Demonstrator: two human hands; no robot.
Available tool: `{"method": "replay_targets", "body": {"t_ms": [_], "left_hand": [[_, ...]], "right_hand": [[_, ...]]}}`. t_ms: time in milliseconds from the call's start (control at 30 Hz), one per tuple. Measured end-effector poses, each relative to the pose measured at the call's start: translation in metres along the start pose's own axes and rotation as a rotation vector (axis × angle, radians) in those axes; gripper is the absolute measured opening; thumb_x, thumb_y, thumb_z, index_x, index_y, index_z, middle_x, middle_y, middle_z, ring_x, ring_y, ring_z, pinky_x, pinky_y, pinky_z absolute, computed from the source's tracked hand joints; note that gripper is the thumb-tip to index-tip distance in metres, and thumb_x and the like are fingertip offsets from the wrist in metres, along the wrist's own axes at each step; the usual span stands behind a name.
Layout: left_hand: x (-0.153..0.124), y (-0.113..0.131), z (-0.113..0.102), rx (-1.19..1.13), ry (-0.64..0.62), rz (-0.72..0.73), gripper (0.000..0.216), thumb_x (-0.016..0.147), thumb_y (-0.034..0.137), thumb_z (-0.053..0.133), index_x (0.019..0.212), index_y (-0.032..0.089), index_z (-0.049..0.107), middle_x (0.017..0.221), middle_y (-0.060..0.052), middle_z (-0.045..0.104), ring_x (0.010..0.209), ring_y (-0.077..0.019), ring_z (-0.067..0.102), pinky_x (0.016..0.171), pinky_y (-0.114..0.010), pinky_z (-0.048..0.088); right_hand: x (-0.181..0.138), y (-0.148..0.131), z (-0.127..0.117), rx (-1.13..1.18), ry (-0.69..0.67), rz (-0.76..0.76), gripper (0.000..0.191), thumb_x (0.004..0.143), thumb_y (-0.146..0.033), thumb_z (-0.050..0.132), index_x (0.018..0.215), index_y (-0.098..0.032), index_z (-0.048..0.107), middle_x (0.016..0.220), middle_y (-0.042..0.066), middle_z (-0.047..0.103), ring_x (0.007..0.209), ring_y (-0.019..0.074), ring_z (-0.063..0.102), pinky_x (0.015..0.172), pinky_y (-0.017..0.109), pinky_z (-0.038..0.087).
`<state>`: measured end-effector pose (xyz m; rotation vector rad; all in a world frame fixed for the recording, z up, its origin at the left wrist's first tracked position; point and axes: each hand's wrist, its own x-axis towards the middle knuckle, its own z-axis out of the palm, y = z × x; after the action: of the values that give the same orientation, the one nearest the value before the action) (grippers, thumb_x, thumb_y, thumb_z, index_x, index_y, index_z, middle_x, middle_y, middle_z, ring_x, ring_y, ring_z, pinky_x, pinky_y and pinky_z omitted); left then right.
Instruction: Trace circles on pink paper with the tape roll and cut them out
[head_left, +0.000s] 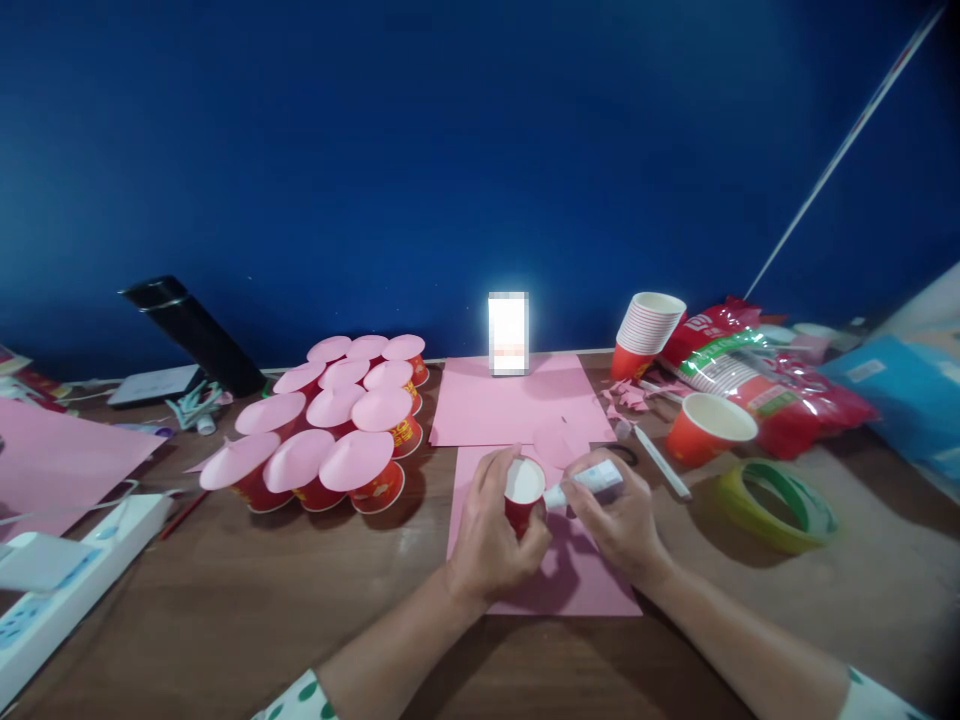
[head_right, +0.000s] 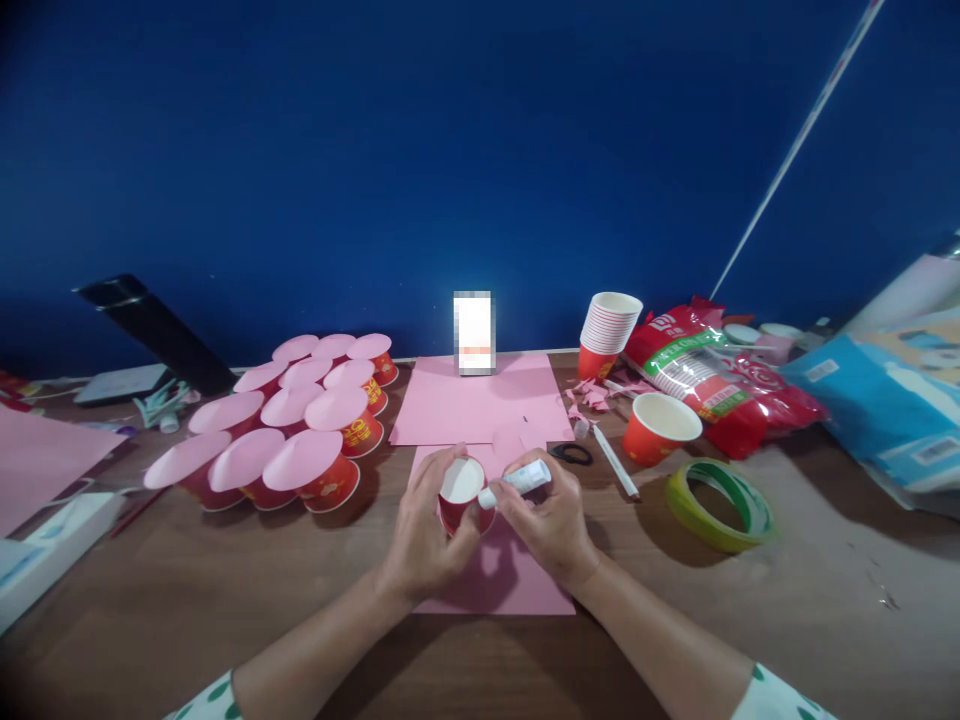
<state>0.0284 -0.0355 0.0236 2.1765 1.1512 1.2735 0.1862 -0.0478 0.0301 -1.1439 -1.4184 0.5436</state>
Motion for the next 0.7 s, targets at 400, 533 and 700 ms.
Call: {"method": "replay_targets", "body": {"t_ms": [400, 533, 700], "left_hand": [[-0.0006, -0.0020, 0.0010, 0.022, -0.001, 0.002, 0.065, 0.066, 0.013, 0.056, 0.128, 0.015, 0.035, 0.120, -0.012, 0.050, 0.114, -0.0250, 0.045, 0.098, -0.041, 0.039], [-0.0007, -0.0021, 0.0011, 0.018, -0.002, 0.002, 0.066, 0.065, 0.012, 0.056, 0.127, 0.016, 0.035, 0.120, -0.012, 0.049, 0.114, -0.0252, 0.046, 0.098, -0.042, 0.039], [-0.0006, -0.0019, 0.0009, 0.007, 0.002, -0.006, 0.065, 0.065, 0.012, 0.055, 0.127, 0.016, 0.036, 0.120, -0.012, 0.049, 0.114, -0.0244, 0.046, 0.098, -0.041, 0.039]], "right_hand": [[0.0004, -0.0018, 0.0002, -0.009, -0.040, 0.099, 0.016, 0.076, -0.027, 0.063, 0.068, -0.018, 0.053, 0.052, -0.004, 0.050, 0.045, 0.0096, 0.045, 0.045, 0.022, 0.038], [0.0027, -0.0036, -0.0008, 0.003, -0.039, 0.105, 0.021, 0.077, -0.029, 0.061, 0.063, -0.019, 0.050, 0.050, -0.005, 0.046, 0.044, 0.0086, 0.041, 0.044, 0.021, 0.036], [0.0046, 0.0036, -0.0026, 0.029, -0.032, 0.099, 0.022, 0.080, -0.030, 0.058, 0.063, -0.019, 0.048, 0.053, -0.006, 0.041, 0.047, 0.0083, 0.037, 0.045, 0.020, 0.033]]}}
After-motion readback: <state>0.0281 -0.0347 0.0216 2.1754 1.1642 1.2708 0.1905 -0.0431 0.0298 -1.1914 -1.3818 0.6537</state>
